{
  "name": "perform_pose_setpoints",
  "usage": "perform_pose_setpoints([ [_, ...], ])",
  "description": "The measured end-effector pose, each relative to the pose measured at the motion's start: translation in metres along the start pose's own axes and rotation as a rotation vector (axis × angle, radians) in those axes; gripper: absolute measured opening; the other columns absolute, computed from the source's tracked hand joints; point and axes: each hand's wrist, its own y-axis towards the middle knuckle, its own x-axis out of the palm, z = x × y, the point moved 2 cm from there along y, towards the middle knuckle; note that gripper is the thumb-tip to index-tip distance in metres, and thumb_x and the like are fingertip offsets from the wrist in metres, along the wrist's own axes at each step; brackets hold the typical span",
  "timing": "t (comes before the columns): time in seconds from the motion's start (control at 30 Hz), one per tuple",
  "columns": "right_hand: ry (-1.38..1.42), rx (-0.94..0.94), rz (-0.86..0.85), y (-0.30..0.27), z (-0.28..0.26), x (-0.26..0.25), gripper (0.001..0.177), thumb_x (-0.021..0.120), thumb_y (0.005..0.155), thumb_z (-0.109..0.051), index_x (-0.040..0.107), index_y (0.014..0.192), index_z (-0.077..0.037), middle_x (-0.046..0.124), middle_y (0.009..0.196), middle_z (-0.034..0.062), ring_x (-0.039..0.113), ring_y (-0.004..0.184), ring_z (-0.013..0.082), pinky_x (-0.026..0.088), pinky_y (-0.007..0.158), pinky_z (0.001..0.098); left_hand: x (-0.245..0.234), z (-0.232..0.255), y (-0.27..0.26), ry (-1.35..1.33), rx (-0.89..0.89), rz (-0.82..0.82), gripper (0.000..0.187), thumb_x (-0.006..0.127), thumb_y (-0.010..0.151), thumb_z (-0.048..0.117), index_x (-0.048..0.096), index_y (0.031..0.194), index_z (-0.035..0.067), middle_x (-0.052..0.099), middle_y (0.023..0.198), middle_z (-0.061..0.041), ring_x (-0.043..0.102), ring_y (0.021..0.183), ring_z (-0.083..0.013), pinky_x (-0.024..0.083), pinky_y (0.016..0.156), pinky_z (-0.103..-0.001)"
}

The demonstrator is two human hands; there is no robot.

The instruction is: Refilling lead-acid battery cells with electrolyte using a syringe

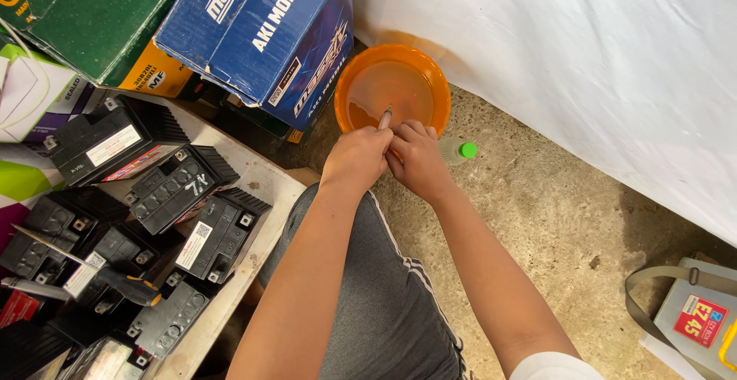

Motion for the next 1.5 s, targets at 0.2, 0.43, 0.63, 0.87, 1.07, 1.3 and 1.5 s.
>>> perform_pose_setpoints([
  [0.2, -0.008, 0.023, 0.011, 0.002, -0.001, 0.000, 0.005, 0.072, 0.092, -0.023, 0.069, 0.092, -0.018, 0.068, 0.105, -0.0043, 0.059, 0.113, 0.0188, 0.039, 0.083, 0.0322, 0.009, -0.007, 0.005, 0.010, 0.004, 0.014, 0.006, 0.066, 0.084, 0.008, 0.061, 0.084, 0.012, 0.069, 0.083, -0.009, 0.074, 0.080, -0.0324, 0.062, 0.070, -0.047],
  [0.43, 0.025, -0.003, 0.033, 0.003, 0.008, 0.006, 0.007, 0.068, 0.091, -0.021, 0.071, 0.097, -0.021, 0.070, 0.105, -0.0061, 0.059, 0.115, 0.0172, 0.037, 0.082, 0.0314, 0.018, -0.011, 0.009, -0.051, 0.010, 0.120, 0.011, 0.061, 0.087, 0.017, 0.058, 0.079, 0.010, 0.066, 0.075, -0.013, 0.073, 0.073, -0.0354, 0.062, 0.065, -0.048],
  [0.63, 0.104, 0.046, 0.081, 0.011, -0.002, 0.001, 0.020, 0.071, 0.091, -0.015, 0.077, 0.110, -0.015, 0.074, 0.097, 0.0004, 0.064, 0.112, 0.0179, 0.040, 0.083, 0.0290, 0.008, -0.008, 0.008, 0.125, -0.059, 0.169, 0.014, 0.058, 0.094, 0.026, 0.060, 0.099, 0.013, 0.066, 0.074, -0.008, 0.074, 0.070, -0.0292, 0.062, 0.064, -0.045],
  [0.87, 0.086, 0.073, 0.129, 0.020, -0.016, 0.000, 0.023, 0.076, 0.090, -0.019, 0.077, 0.113, -0.016, 0.075, 0.100, 0.0029, 0.064, 0.111, 0.0210, 0.043, 0.084, 0.0317, 0.013, -0.016, 0.005, 0.145, -0.256, 0.069, 0.022, 0.052, 0.100, 0.024, 0.038, 0.116, 0.017, 0.071, 0.085, -0.009, 0.077, 0.080, -0.0322, 0.063, 0.076, -0.047],
  [1.07, 0.128, 0.080, 0.087, 0.019, -0.022, 0.011, 0.034, 0.073, 0.090, -0.023, 0.075, 0.123, -0.018, 0.074, 0.104, 0.0046, 0.063, 0.114, 0.0240, 0.044, 0.084, 0.0346, 0.019, -0.021, 0.008, 0.110, -0.310, 0.020, 0.033, 0.050, 0.099, 0.016, 0.032, 0.126, 0.015, 0.072, 0.090, -0.014, 0.077, 0.083, -0.0321, 0.065, 0.075, -0.043],
  [1.3, 0.091, 0.077, 0.068, 0.022, -0.027, 0.012, 0.033, 0.069, 0.093, -0.024, 0.074, 0.124, -0.016, 0.075, 0.105, 0.0058, 0.062, 0.116, 0.0246, 0.043, 0.085, 0.0344, 0.010, -0.016, 0.006, 0.018, -0.401, 0.005, 0.045, 0.053, 0.099, 0.009, 0.032, 0.138, 0.008, 0.071, 0.097, -0.020, 0.077, 0.088, -0.0342, 0.066, 0.078, -0.043],
  [1.5, 0.051, 0.091, 0.041, 0.017, -0.028, 0.021, 0.031, 0.067, 0.094, -0.024, 0.074, 0.123, -0.018, 0.075, 0.104, 0.0037, 0.061, 0.114, 0.0231, 0.042, 0.085, 0.0344, 0.006, -0.015, 0.002, 0.011, -0.427, -0.074, 0.059, 0.051, 0.099, 0.005, 0.025, 0.151, 0.003, 0.072, 0.101, -0.023, 0.076, 0.094, -0.0334, 0.065, 0.083, -0.044],
])
